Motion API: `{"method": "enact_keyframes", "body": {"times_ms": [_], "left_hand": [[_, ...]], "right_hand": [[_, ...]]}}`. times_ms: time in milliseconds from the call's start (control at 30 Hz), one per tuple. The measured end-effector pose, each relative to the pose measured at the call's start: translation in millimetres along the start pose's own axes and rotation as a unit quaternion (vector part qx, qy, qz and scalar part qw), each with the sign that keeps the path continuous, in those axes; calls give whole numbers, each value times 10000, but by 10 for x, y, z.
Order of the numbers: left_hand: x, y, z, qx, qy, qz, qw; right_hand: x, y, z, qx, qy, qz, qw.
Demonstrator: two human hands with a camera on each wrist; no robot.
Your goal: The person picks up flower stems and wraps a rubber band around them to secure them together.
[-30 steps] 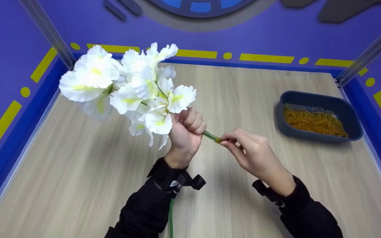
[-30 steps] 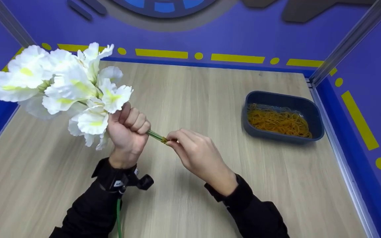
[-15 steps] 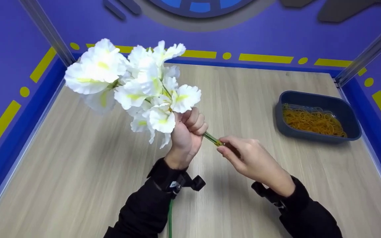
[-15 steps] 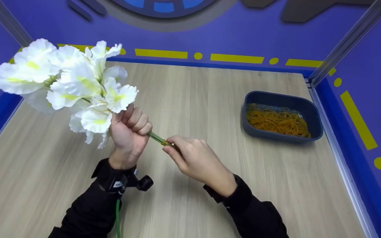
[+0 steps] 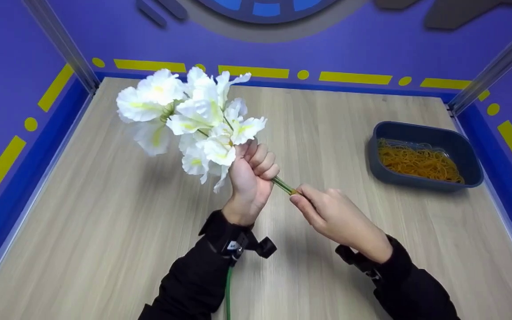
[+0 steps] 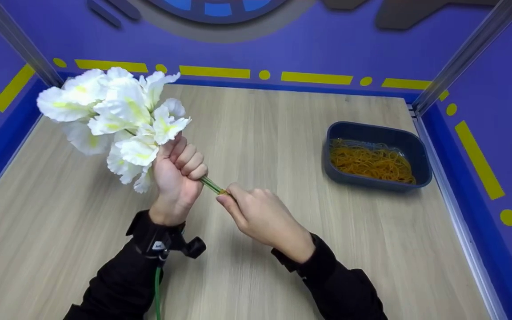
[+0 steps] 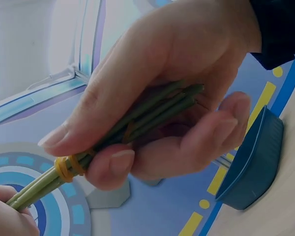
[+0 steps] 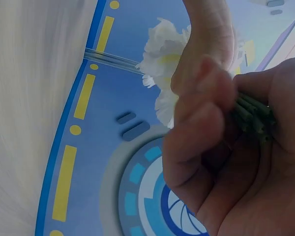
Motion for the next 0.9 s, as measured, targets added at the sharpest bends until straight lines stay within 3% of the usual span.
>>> {"method": "enact_keyframes", "body": {"times_ms": [533,733,900], "left_hand": [[57,-70,-19,117,17,295,9995],[50,-73,-3,260,-608,357,9972],[29,-60,-27,681,-1213,71,9903]], "right_hand": [[-24,-21,43,-75,-72,-11,9999],[-28,-39,44,106,-110,187,9997],[-80,-30,61,172,-432,-154,9988]]}}
Point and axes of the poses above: each hand's wrist, its own y-axis away from the middle knuckle, its own x-axis out of the back of the hand, z = x × y, the point moved 4 cm from there along -y, towards the middle knuckle, and after that the axes turned 11 degrees about z, right-handed, at the moved point
